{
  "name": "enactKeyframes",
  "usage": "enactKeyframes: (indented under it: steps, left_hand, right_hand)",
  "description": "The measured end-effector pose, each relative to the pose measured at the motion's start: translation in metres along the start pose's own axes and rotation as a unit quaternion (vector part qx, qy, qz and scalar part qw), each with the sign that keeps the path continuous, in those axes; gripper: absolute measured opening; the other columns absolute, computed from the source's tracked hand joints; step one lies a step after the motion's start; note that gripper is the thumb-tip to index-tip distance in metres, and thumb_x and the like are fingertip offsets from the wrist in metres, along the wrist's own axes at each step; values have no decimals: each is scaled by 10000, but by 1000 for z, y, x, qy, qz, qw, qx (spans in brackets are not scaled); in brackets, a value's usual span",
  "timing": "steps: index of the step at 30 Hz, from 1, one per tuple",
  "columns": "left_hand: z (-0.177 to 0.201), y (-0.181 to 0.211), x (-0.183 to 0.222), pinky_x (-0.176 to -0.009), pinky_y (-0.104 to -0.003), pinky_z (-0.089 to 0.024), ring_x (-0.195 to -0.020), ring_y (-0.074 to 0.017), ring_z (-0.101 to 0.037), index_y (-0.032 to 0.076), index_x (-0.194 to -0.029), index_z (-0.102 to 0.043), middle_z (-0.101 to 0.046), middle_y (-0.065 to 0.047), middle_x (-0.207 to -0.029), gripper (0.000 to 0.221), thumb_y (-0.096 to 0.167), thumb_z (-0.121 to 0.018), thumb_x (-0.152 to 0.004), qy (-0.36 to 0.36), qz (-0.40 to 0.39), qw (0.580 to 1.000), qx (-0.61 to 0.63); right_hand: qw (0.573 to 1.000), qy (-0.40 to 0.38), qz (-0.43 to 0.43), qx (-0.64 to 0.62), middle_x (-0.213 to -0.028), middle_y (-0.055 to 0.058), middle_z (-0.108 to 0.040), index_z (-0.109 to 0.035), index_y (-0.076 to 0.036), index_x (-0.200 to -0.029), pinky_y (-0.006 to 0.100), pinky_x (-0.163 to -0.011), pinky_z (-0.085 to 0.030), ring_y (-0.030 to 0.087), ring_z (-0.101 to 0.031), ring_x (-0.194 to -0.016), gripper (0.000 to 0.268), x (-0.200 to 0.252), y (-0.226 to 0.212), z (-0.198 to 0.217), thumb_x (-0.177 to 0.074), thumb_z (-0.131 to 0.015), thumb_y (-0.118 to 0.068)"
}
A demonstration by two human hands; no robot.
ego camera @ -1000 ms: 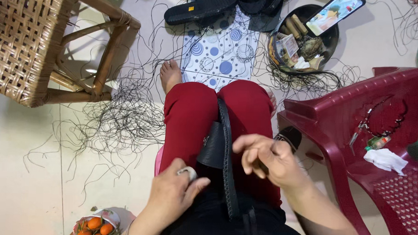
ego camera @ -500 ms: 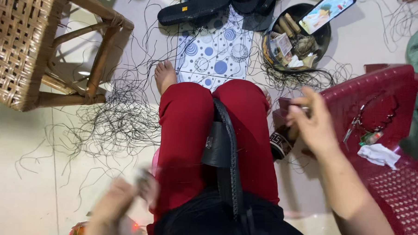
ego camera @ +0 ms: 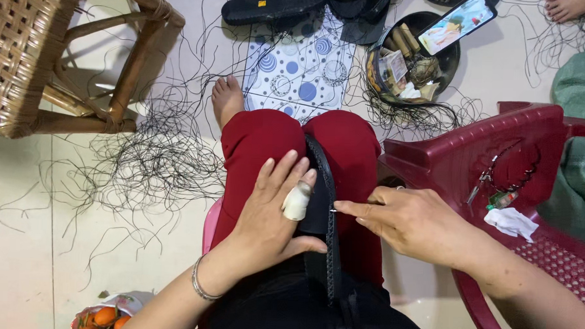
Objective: The person is repairing a black sandal by wrapping white material around a strap and using a handheld stitching tool to secure it while sitting on the floor.
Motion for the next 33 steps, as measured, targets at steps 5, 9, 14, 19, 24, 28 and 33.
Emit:
enactKeyframes:
  steps: [5, 9, 14, 19, 24, 28, 33]
  left_hand:
    - [-6, 1, -5, -1277, -615, -156, -1535, -439, -329, -39, -1554, -271, -446, -258, -1580, 1112, 683, -752, -859, 9, 5, 1000, -23]
    - [-16, 4, -8, -1240, -679, -159, -1491, -403, -427, -33, -1526, -346, -530, -233, -1518, 1197, 627, -947, -729, 38, 6, 998, -51]
    - [-15, -2, -6, -1235, -673, -189, -1476, -441, -415, -17, -1513, -400, -509, -251, -1515, 1006, 638, -778, -848, 57, 13, 998, -30]
    - [4, 4, 48, -1135, -594, -391, -1208, -355, -593, 81, -1342, -644, -634, -94, -1249, 672, 571, -748, -895, 179, 44, 980, -73]
    - [11, -1, 86, -921, -350, -543, -974, -241, -666, 70, -1056, -695, -727, -59, -997, 212, 167, -775, -886, 111, 185, 924, 316]
    - [17, 28, 63, -793, -437, -599, -1037, -357, -612, -70, -936, -675, -658, -259, -1090, 274, 188, -767, -948, 179, 134, 685, 693]
    - [-111, 17, 96, -455, -272, -483, -619, -212, -597, -79, -1067, -646, -590, -167, -739, 150, -57, -687, -924, 120, 407, 536, 730]
  right_hand:
    - [992, -70, -23, 104, -706, 2, -530, -592, -373, -1425, 445, -304, -463, 252, -600, -470, 550, -3, -9, 2, -889, -646, -264]
    - [955, -149, -24, 257, -792, 67, -675, -522, -234, -1446, 444, -329, -564, 288, -740, -503, 655, -12, -30, 2, -807, -654, -180]
    - [985, -101, -23, 135, -777, 73, -644, -532, -103, -1180, 492, -445, -531, 334, -698, -592, 274, -43, -29, -20, -934, -571, -217]
    - [994, -59, -78, 45, -794, 71, -640, -516, -159, -1083, 577, -425, -476, 402, -680, -672, 244, -29, -19, -24, -1028, -573, -389]
    - [992, 24, -34, 121, -921, 82, -611, -573, -150, -958, 510, -511, -558, 350, -658, -640, 221, -25, -28, -13, -996, -644, -356]
    - [997, -8, 5, 81, -914, 54, -631, -624, -164, -931, 460, -390, -520, 319, -665, -630, 170, -37, -28, -1, -986, -675, -316]
    - [974, -198, 32, 104, -944, 13, -700, -682, -205, -980, 507, -499, -550, 312, -715, -673, 211, -55, -26, 5, -1012, -565, -377]
Point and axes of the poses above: each hand's wrist, its own x-axis away from the middle knuckle, its own z-axis out of the back of the hand, y = z × x, the point moved 7 cm from there along -x, towards the middle knuckle
